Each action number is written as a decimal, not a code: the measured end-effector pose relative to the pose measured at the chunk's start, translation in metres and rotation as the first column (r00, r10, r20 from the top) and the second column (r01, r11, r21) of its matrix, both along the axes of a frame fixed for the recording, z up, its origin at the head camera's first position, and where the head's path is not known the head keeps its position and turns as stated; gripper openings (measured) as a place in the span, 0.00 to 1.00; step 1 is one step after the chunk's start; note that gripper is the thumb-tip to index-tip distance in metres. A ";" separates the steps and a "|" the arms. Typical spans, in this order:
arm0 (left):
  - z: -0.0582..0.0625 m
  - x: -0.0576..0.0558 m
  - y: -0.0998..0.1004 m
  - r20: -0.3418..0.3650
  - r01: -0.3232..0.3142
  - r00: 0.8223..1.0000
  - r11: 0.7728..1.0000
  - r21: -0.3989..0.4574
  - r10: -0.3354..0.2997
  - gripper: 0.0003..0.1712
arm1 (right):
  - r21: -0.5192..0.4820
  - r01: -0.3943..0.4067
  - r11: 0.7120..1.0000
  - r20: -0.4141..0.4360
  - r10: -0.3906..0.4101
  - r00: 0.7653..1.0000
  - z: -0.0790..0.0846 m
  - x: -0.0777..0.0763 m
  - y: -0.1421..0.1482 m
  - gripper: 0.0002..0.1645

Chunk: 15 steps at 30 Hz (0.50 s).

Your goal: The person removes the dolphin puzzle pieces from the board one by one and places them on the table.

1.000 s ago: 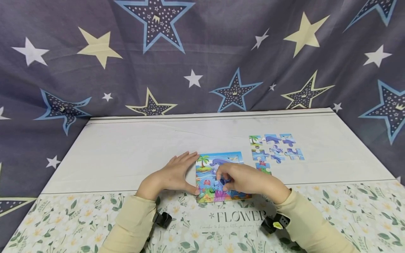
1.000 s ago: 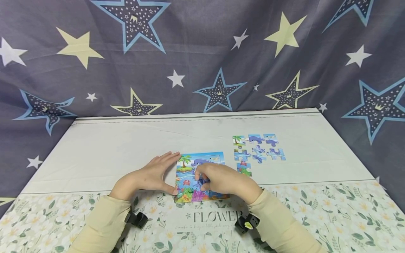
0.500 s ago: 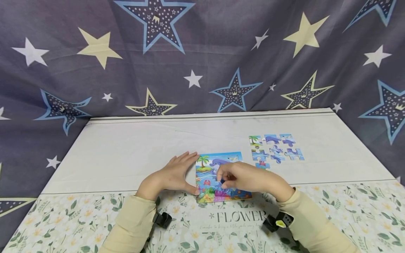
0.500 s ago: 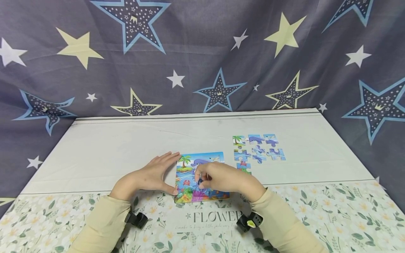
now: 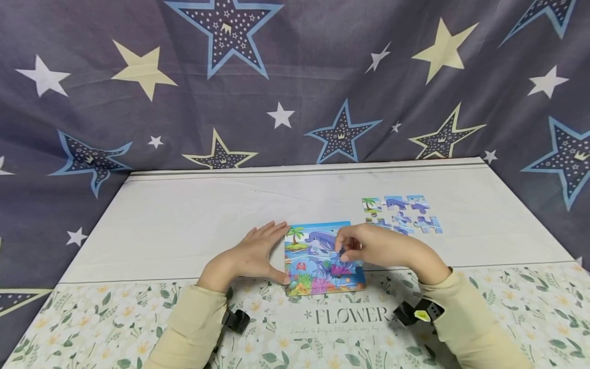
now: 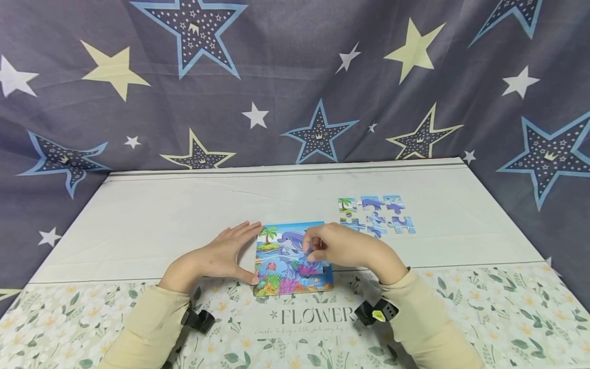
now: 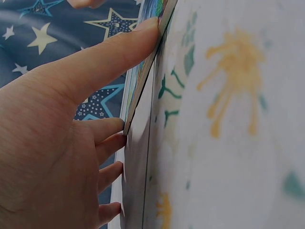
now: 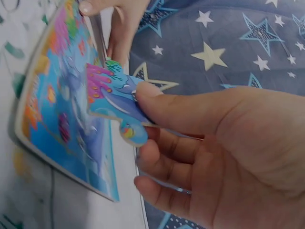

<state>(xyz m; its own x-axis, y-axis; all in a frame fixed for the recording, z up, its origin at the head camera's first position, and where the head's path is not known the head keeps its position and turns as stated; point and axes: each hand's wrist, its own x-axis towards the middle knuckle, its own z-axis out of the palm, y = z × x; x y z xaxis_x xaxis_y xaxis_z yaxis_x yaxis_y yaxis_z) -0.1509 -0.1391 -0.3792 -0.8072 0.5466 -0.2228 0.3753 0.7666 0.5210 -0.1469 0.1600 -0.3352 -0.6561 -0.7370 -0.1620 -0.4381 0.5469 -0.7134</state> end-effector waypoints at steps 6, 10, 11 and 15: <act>0.001 0.000 0.000 0.003 0.000 1.000 1.000 -0.001 0.000 0.68 | 0.002 0.034 0.999 0.028 -0.035 0.999 0.005 -0.006 0.014 0.02; 0.000 0.000 0.000 0.003 0.002 1.000 1.000 0.000 -0.002 0.68 | 0.001 0.052 0.999 0.033 -0.052 0.998 0.009 -0.008 0.023 0.02; 0.000 0.000 0.000 0.004 0.001 1.000 1.000 0.001 -0.001 0.68 | 0.000 0.055 0.998 0.033 -0.055 0.998 0.010 -0.009 0.026 0.02; 0.000 0.000 0.000 0.003 0.001 1.000 1.000 0.004 -0.001 0.68 | 0.002 0.052 0.999 -0.003 -0.052 0.999 0.010 -0.013 0.036 0.02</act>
